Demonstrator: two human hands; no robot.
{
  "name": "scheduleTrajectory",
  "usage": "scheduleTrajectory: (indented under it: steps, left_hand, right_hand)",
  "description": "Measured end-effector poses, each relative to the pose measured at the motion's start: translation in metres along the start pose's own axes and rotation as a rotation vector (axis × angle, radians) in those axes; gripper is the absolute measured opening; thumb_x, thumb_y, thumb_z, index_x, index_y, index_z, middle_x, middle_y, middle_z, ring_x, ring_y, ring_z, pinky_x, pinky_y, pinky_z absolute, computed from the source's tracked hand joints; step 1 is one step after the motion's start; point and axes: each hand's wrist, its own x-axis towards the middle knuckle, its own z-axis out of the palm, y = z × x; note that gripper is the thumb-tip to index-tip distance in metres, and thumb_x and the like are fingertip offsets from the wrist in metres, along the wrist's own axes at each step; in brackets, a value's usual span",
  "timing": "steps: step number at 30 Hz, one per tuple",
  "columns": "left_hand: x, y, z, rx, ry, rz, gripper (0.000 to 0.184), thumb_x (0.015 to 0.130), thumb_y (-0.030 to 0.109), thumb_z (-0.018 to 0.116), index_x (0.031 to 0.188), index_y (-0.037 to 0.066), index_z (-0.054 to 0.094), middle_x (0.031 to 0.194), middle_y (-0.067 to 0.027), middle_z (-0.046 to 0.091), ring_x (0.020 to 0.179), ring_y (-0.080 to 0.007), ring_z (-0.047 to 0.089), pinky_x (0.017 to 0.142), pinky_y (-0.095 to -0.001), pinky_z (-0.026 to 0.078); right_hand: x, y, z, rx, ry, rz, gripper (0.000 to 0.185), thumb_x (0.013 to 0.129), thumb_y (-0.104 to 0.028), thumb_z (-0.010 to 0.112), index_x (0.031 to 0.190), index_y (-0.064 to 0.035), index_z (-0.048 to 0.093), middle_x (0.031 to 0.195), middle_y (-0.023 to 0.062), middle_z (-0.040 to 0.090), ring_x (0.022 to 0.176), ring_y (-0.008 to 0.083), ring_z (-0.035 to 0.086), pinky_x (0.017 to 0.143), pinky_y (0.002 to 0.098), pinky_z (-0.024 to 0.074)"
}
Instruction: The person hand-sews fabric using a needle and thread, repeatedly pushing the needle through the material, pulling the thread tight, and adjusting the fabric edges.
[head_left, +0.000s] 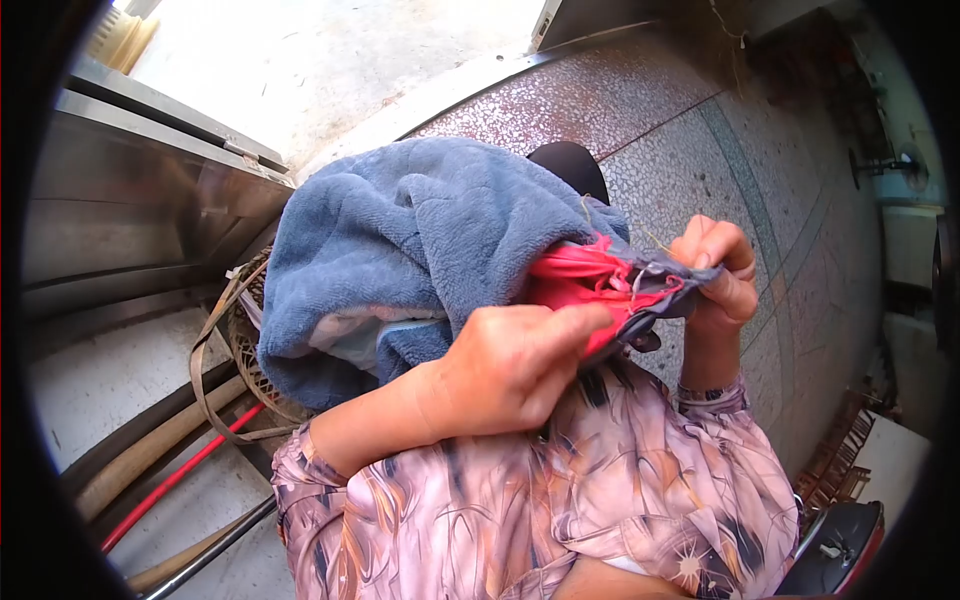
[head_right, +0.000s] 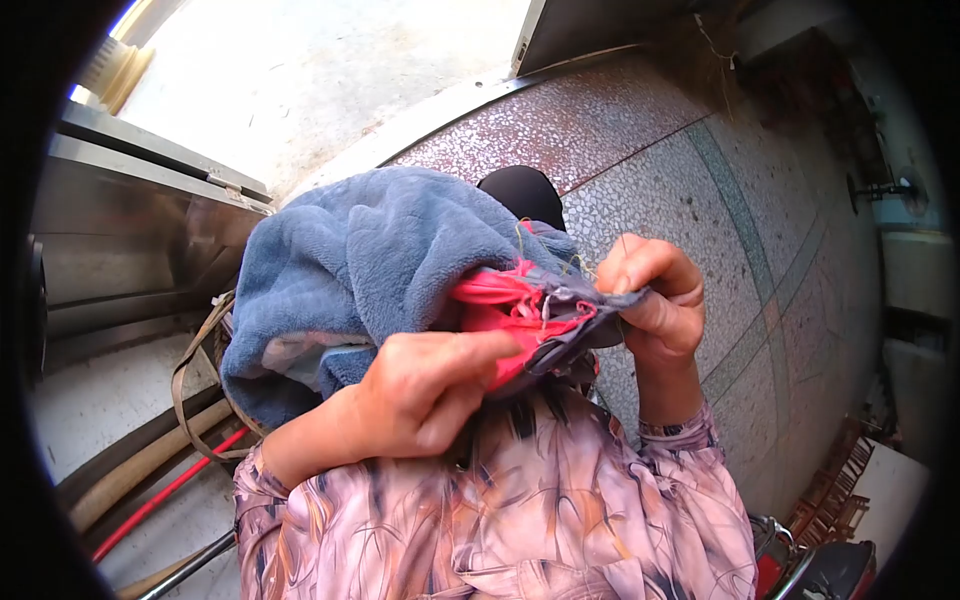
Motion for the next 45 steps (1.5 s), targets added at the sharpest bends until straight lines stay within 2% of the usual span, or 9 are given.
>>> scheduleTrajectory:
  steps: [10,18,24,33,36,38,40,42,45]
  left_hand:
    - [0.019,-0.002,-0.013,0.904,-0.020,-0.086,0.026,0.074,0.013,0.058,0.099,0.008,0.060,0.079,-0.0081,0.059,0.062,-0.0207,0.063,0.052,-0.0327,0.050]
    - [0.020,-0.008,-0.017,0.728,-0.280,-0.056,0.019,0.076,0.010,0.058,0.094,0.005,0.057,0.091,-0.0149,0.056,0.079,-0.0268,0.063,0.060,-0.0345,0.052]
    - [0.007,-0.003,-0.028,0.521,0.101,0.027,0.019,0.072,-0.004,0.062,0.087,0.000,0.052,0.093,-0.0159,0.058,0.079,-0.0307,0.061,0.063,-0.0364,0.051]
    - [-0.012,0.014,-0.037,0.585,0.110,0.259,0.020,0.067,-0.009,0.063,0.085,-0.006,0.053,0.085,-0.0182,0.061,0.068,-0.0289,0.063,0.056,-0.0335,0.053]
    - [-0.019,0.023,-0.031,0.667,0.269,0.400,0.017,0.065,0.005,0.059,0.078,-0.003,0.054,0.086,-0.0186,0.062,0.069,-0.0262,0.064,0.058,-0.0310,0.053]
    - [-0.019,0.032,-0.034,0.657,0.335,0.514,0.013,0.072,0.007,0.057,0.079,-0.003,0.053,0.086,-0.0205,0.063,0.069,-0.0279,0.065,0.057,-0.0323,0.054]
    - [-0.020,0.022,-0.034,0.643,0.405,0.461,0.013,0.073,0.002,0.056,0.083,-0.004,0.050,0.086,-0.0219,0.062,0.065,-0.0281,0.064,0.054,-0.0323,0.053]
    - [-0.018,0.011,-0.033,0.622,0.342,0.339,0.022,0.071,-0.008,0.056,0.089,-0.004,0.045,0.085,-0.0217,0.061,0.058,-0.0254,0.060,0.049,-0.0317,0.049]
    - [-0.021,-0.005,-0.019,0.618,0.385,0.303,0.027,0.071,-0.004,0.060,0.094,-0.001,0.046,0.083,-0.0162,0.060,0.061,-0.0258,0.059,0.053,-0.0330,0.046]
  right_hand:
    - [-0.006,-0.006,0.009,-0.050,-0.074,-0.026,0.016,0.077,-0.009,0.071,0.080,0.0015,0.059,0.070,0.0090,0.053,0.061,0.0130,0.047,0.054,0.0251,0.0353]
    - [-0.001,0.003,0.005,0.026,-0.043,0.045,0.016,0.075,-0.009,0.070,0.079,0.0007,0.058,0.071,0.0077,0.053,0.064,0.0140,0.047,0.058,0.0252,0.0357]
    - [0.003,0.013,-0.004,-0.060,0.009,0.001,0.014,0.075,-0.006,0.069,0.082,0.0003,0.058,0.073,0.0067,0.055,0.068,0.0143,0.049,0.062,0.0252,0.0368]
    - [0.005,0.018,0.014,-0.454,-0.047,-0.139,0.009,0.083,-0.002,0.065,0.087,0.0012,0.058,0.082,0.0100,0.060,0.077,0.0176,0.057,0.070,0.0276,0.0452]
    - [0.003,0.008,0.024,-0.519,-0.058,-0.166,0.009,0.084,-0.003,0.064,0.087,0.0014,0.057,0.085,0.0130,0.062,0.079,0.0202,0.060,0.073,0.0307,0.0480]
    - [0.000,0.002,0.036,-0.434,-0.089,-0.191,0.009,0.085,-0.002,0.062,0.089,0.0014,0.055,0.082,0.0138,0.061,0.077,0.0216,0.060,0.072,0.0325,0.0489]
    - [-0.004,-0.004,0.045,-0.350,-0.091,-0.190,0.010,0.086,-0.002,0.061,0.091,0.0018,0.054,0.078,0.0143,0.061,0.074,0.0220,0.059,0.070,0.0337,0.0491]
    - [-0.006,-0.010,0.051,0.181,-0.144,-0.034,0.010,0.086,-0.002,0.061,0.091,0.0025,0.054,0.076,0.0141,0.061,0.072,0.0213,0.058,0.067,0.0337,0.0483]
    - [-0.006,-0.005,0.042,0.263,-0.253,0.016,0.011,0.084,-0.004,0.063,0.087,0.0032,0.054,0.073,0.0142,0.060,0.067,0.0213,0.057,0.063,0.0341,0.0469]
